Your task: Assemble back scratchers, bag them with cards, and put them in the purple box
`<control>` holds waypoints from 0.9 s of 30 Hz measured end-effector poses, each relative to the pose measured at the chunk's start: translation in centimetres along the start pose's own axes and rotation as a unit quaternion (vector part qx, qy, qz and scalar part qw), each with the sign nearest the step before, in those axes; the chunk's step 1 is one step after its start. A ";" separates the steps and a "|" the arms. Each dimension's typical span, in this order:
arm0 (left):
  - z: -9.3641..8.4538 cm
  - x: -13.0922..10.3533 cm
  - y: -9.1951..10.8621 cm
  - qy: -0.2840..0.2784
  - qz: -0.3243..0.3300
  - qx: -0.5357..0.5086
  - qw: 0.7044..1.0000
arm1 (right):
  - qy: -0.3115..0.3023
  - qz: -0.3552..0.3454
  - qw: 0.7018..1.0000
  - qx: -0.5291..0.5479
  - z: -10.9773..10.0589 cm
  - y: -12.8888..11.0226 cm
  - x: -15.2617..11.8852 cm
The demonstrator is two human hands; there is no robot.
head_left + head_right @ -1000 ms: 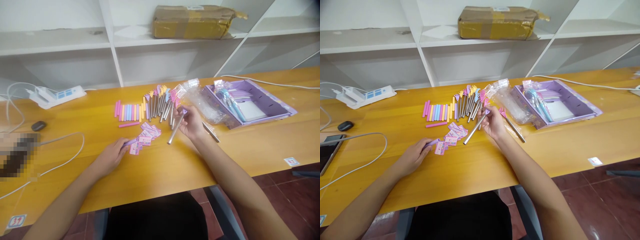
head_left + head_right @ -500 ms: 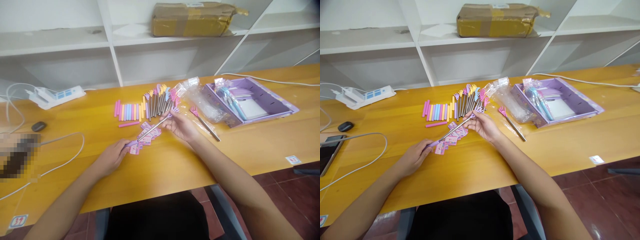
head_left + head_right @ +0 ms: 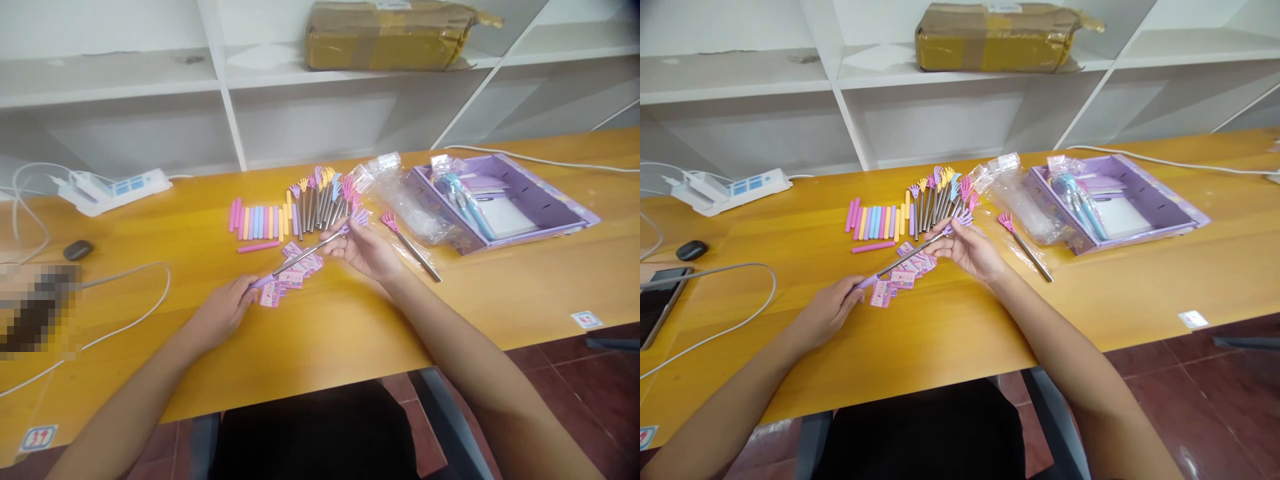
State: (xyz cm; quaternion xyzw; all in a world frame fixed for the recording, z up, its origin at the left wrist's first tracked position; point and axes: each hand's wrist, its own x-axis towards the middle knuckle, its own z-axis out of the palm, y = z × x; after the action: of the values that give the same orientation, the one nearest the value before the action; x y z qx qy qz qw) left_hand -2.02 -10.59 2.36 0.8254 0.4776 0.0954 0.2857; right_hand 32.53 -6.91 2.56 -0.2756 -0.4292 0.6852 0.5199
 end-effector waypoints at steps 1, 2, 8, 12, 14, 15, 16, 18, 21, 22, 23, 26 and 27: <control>0.0 0.0 0.0 0.002 -0.004 0.001 1.000 | -0.004 -0.004 1.000 -0.004 0.0 0.0 -0.1; 0.0 0.0 0.0 0.004 -0.008 0.001 1.000 | -0.007 -0.008 1.000 -0.007 0.0 -0.1 -0.1; 0.0 0.0 0.0 0.010 -0.015 -0.006 1.000 | -0.027 -0.018 0.999 -0.021 0.2 -0.3 -0.5; 0.0 0.1 0.0 0.008 -0.020 0.002 1.000 | -0.043 -0.027 0.999 -0.014 0.2 -0.3 -0.7; 0.0 0.1 0.1 0.008 -0.018 0.003 1.000 | -0.041 -0.028 0.999 -0.018 0.3 -0.3 -0.7; 0.0 0.2 0.1 0.008 -0.015 0.005 1.000 | -0.039 -0.029 0.999 -0.021 0.3 -0.3 -0.7; 0.0 0.2 0.1 0.006 -0.012 0.006 1.000 | -0.037 -0.030 0.999 -0.024 0.3 -0.3 -0.7; -0.1 0.2 0.1 0.002 -0.009 0.009 1.000 | -0.032 -0.031 0.999 -0.031 0.4 -0.2 -0.7; -0.1 0.2 0.1 0.003 -0.009 0.011 1.000 | -0.025 -0.026 0.998 -0.041 0.5 -0.1 -0.6; -0.1 0.2 0.0 0.004 -0.009 0.011 1.000 | -0.026 -0.024 0.999 -0.042 0.5 -0.1 -0.6; 0.0 0.2 0.0 0.004 -0.008 0.012 1.000 | -0.027 -0.022 0.999 -0.040 0.5 0.0 -0.6; 0.1 0.2 -0.1 0.003 0.001 0.009 1.000 | -0.037 -0.019 0.999 -0.035 0.4 0.0 -0.5; 0.2 0.2 -0.1 0.003 0.005 0.006 1.000 | -0.041 -0.018 0.998 -0.035 0.4 0.1 -0.4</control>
State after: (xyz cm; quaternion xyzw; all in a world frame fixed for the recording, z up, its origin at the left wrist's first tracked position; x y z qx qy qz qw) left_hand -1.84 -10.47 2.11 0.8293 0.4746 0.0961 0.2788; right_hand 32.31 -7.44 2.66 -0.2578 -0.4784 0.6711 0.5043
